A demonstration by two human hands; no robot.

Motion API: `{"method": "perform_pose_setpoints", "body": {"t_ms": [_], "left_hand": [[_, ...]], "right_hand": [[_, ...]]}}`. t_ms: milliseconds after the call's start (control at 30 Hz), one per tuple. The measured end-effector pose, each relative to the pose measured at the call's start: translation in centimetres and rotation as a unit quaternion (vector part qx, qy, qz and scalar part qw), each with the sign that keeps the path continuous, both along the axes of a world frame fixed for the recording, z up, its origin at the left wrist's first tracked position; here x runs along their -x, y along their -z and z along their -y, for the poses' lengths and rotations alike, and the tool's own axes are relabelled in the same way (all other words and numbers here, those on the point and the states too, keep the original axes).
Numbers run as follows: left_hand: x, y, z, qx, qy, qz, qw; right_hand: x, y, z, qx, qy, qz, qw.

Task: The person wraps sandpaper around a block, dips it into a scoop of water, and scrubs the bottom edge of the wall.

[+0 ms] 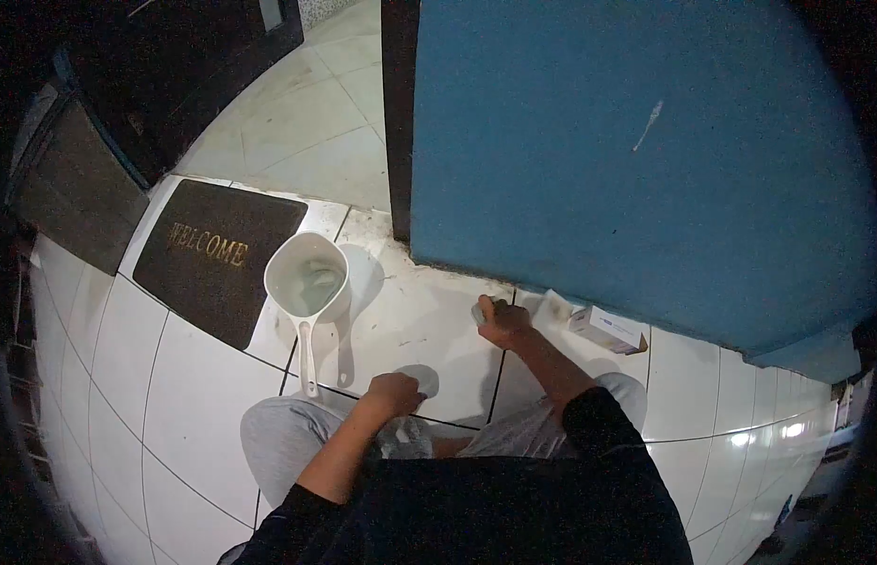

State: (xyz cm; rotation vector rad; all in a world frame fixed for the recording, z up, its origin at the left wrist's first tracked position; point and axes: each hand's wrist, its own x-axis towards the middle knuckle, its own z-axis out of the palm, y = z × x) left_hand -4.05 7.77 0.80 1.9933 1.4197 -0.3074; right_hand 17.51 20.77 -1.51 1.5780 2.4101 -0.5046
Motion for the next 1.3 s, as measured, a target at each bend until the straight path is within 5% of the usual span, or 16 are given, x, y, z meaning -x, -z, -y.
{"method": "perform_pose_setpoints", "body": {"t_ms": [200, 400, 567, 667, 733, 900, 1067, 1300], "left_hand": [[0.1, 0.2, 0.1, 0.021, 0.003, -0.005, 1.0], [-0.1, -1.1, -0.2, 0.031, -0.007, -0.006, 0.999], [-0.4, 0.3, 0.0, 0.046, 0.008, -0.023, 0.999], [-0.3, 0.3, 0.0, 0.032, -0.001, -0.026, 0.999], [-0.3, -0.2, -0.1, 0.033, -0.001, -0.021, 0.999], [-0.4, 0.5, 0.0, 0.046, 0.007, -0.017, 0.999], [-0.4, -0.1, 0.1, 0.035, 0.004, -0.019, 0.999], [0.0, 0.3, -0.2, 0.052, 0.002, -0.036, 0.998]], "right_hand": [[1.1, -1.6, -2.4, 0.015, 0.066, 0.071, 0.995], [-1.0, 1.2, -0.4, -0.013, -0.03, 0.009, 0.999], [1.0, -0.1, -2.1, 0.012, 0.104, 0.025, 0.994], [0.5, 2.0, -1.2, -0.03, 0.052, -0.019, 0.998], [2.0, 0.8, 1.1, 0.046, 0.033, 0.04, 0.998], [4.1, -0.6, 4.8, 0.001, -0.039, 0.034, 0.999], [6.1, 1.5, -0.6, -0.071, 0.077, -0.047, 0.993], [6.6, 1.9, -2.2, -0.086, 0.068, -0.073, 0.991]]}}
